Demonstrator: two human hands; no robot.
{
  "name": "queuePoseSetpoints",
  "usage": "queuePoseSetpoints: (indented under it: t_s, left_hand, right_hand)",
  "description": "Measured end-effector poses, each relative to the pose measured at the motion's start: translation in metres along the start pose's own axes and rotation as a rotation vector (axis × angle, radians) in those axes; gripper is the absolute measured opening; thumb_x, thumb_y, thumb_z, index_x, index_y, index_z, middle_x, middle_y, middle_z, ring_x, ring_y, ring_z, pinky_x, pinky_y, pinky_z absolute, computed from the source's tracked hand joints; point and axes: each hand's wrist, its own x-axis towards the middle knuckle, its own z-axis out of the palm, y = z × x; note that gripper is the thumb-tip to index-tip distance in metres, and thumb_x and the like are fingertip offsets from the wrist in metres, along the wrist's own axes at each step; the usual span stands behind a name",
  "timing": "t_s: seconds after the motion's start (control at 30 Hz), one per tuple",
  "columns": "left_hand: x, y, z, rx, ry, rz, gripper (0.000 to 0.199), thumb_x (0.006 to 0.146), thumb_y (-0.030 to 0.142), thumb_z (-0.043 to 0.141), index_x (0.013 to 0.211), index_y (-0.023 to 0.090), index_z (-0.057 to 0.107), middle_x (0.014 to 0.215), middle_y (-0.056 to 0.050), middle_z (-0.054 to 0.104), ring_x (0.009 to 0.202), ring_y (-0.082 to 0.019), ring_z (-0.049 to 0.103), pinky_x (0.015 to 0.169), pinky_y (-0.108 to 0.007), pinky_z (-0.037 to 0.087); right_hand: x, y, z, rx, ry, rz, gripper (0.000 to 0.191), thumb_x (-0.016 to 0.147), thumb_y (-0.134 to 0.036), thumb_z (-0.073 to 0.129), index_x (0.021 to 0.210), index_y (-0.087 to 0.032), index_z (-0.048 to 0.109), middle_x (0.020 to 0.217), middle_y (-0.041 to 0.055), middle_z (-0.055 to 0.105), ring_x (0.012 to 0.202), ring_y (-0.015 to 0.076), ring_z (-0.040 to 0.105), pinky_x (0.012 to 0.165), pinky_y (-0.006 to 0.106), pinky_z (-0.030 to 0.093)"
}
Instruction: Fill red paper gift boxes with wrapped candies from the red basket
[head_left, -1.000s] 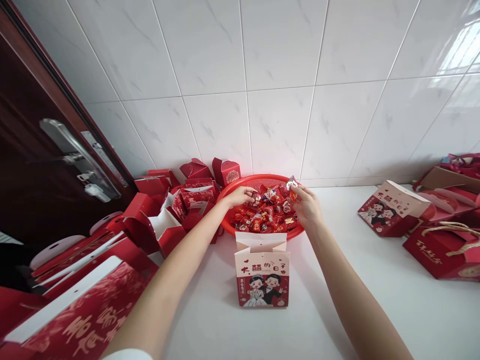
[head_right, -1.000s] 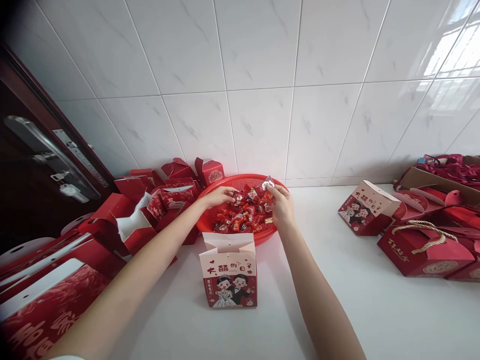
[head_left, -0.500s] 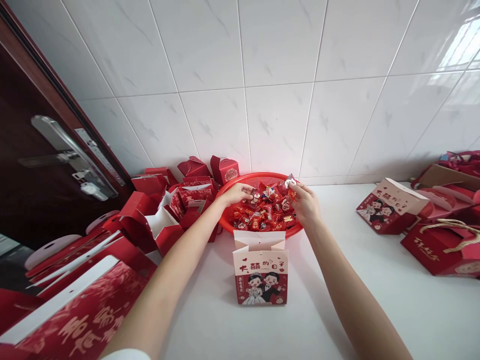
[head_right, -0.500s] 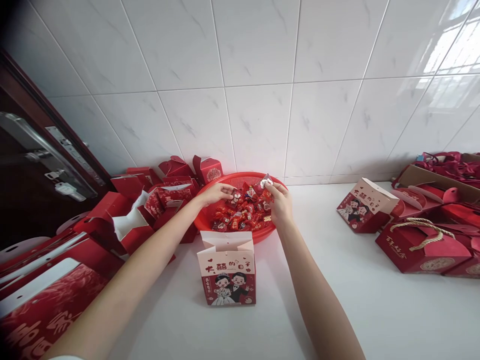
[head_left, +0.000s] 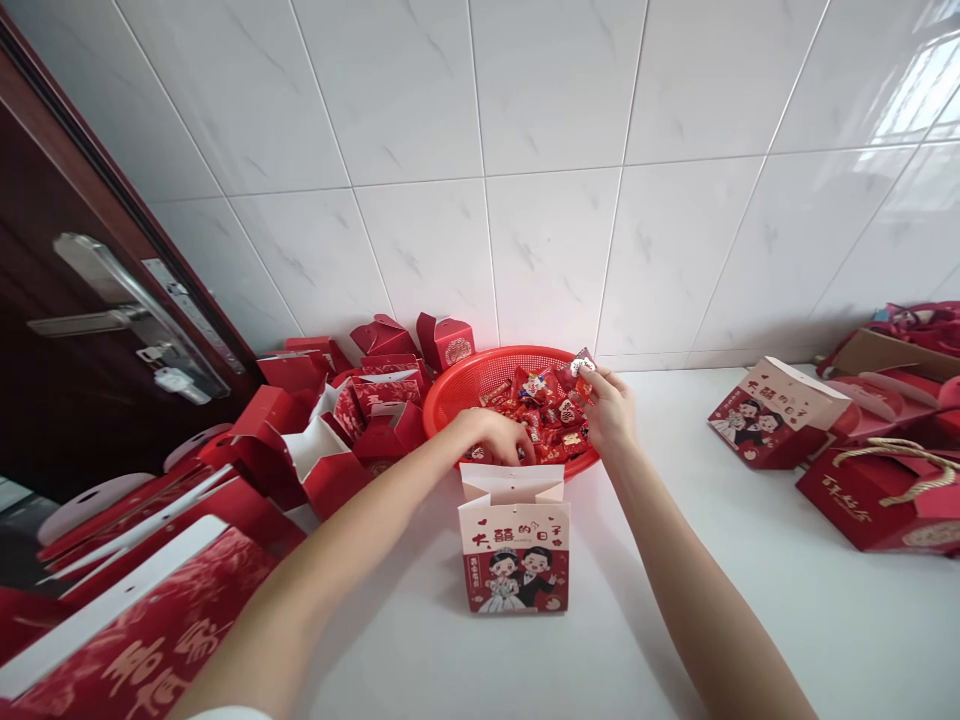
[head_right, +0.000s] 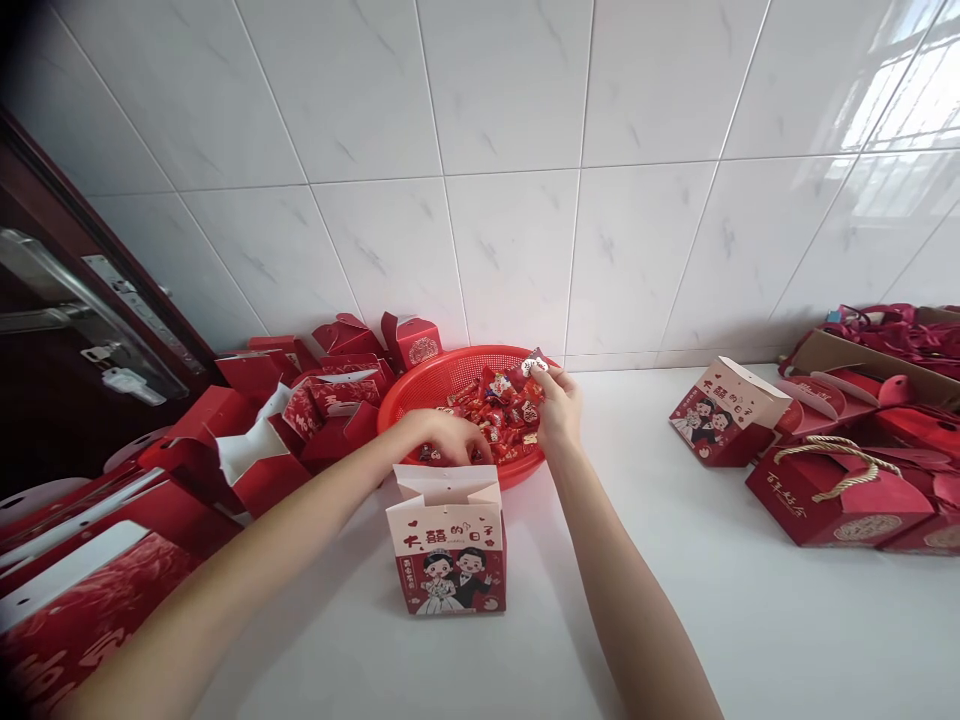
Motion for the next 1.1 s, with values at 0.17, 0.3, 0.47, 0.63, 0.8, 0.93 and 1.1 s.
queuePoseSetpoints:
  t_s: [0.17, 0.3, 0.47, 0.63, 0.8, 0.93, 1.1]
  left_hand:
    - [0.006, 0.013, 0.019, 0.187, 0.065, -0.004, 0.044, 0.060, 0.014, 0.073, 0.104, 0.022, 0.075, 0.096, -0.006, 0.076, 0.080, -0.026, 0.067, 0.071, -0.033, 0.050]
    - [0.019, 0.010, 0.016, 0.216, 0.128, 0.028, 0.028, 0.059, 0.008, 0.071, 0.085, 0.019, 0.074, 0.088, -0.005, 0.075, 0.081, -0.026, 0.067, 0.074, -0.033, 0.050]
    - [0.033, -0.012, -0.002, 0.030, 0.332, 0.059, 0.040, 0.066, 0.006, 0.064, 0.100, 0.022, 0.076, 0.086, -0.001, 0.074, 0.079, -0.021, 0.067, 0.071, -0.027, 0.048]
    - [0.038, -0.034, -0.017, -0.228, 0.509, 0.095, 0.053, 0.075, 0.012, 0.058, 0.126, 0.018, 0.068, 0.075, 0.000, 0.070, 0.063, -0.016, 0.061, 0.062, -0.027, 0.047]
    - [0.041, -0.043, -0.021, -0.408, 0.565, 0.155, 0.049, 0.070, 0.012, 0.063, 0.118, 0.017, 0.073, 0.069, 0.003, 0.066, 0.060, -0.013, 0.056, 0.061, -0.025, 0.045]
    - [0.043, -0.049, -0.022, -0.504, 0.584, 0.179, 0.042, 0.070, 0.015, 0.068, 0.111, 0.017, 0.075, 0.064, 0.004, 0.064, 0.056, -0.012, 0.052, 0.057, -0.025, 0.043]
    - [0.046, -0.055, -0.022, -0.564, 0.577, 0.187, 0.032, 0.074, 0.023, 0.072, 0.105, 0.015, 0.076, 0.076, -0.001, 0.071, 0.059, -0.012, 0.058, 0.056, -0.024, 0.044]
  right_hand:
    - [0.000, 0.001, 0.001, 0.011, -0.001, 0.005, 0.027, 0.051, -0.031, 0.086, 0.063, -0.021, 0.064, 0.065, -0.0023, 0.071, 0.062, 0.0146, 0.065, 0.056, 0.025, 0.052]
    - [0.000, 0.001, 0.001, 0.015, -0.006, 0.000, 0.026, 0.052, -0.029, 0.085, 0.064, -0.021, 0.064, 0.066, -0.0023, 0.072, 0.063, 0.0142, 0.066, 0.058, 0.025, 0.053]
    - [-0.001, 0.003, 0.002, 0.016, -0.024, -0.011, 0.026, 0.052, -0.031, 0.085, 0.063, -0.020, 0.064, 0.063, -0.0024, 0.070, 0.060, 0.0142, 0.064, 0.055, 0.025, 0.052]
    - [0.000, 0.004, 0.002, 0.012, -0.026, -0.005, 0.028, 0.052, -0.032, 0.086, 0.063, -0.020, 0.062, 0.063, -0.0024, 0.070, 0.057, 0.0136, 0.063, 0.052, 0.025, 0.050]
    - [0.001, 0.005, 0.001, 0.003, -0.032, -0.005, 0.028, 0.054, -0.032, 0.086, 0.065, -0.020, 0.063, 0.063, -0.0029, 0.070, 0.058, 0.0130, 0.063, 0.054, 0.025, 0.050]
    - [0.001, 0.004, 0.002, -0.001, -0.030, -0.006, 0.024, 0.055, -0.030, 0.084, 0.065, -0.020, 0.064, 0.063, -0.0030, 0.069, 0.057, 0.0121, 0.062, 0.053, 0.025, 0.050]
    - [-0.001, 0.003, 0.003, 0.001, -0.030, 0.001, 0.023, 0.054, -0.029, 0.083, 0.063, -0.021, 0.063, 0.062, -0.0027, 0.070, 0.057, 0.0133, 0.063, 0.054, 0.025, 0.052]
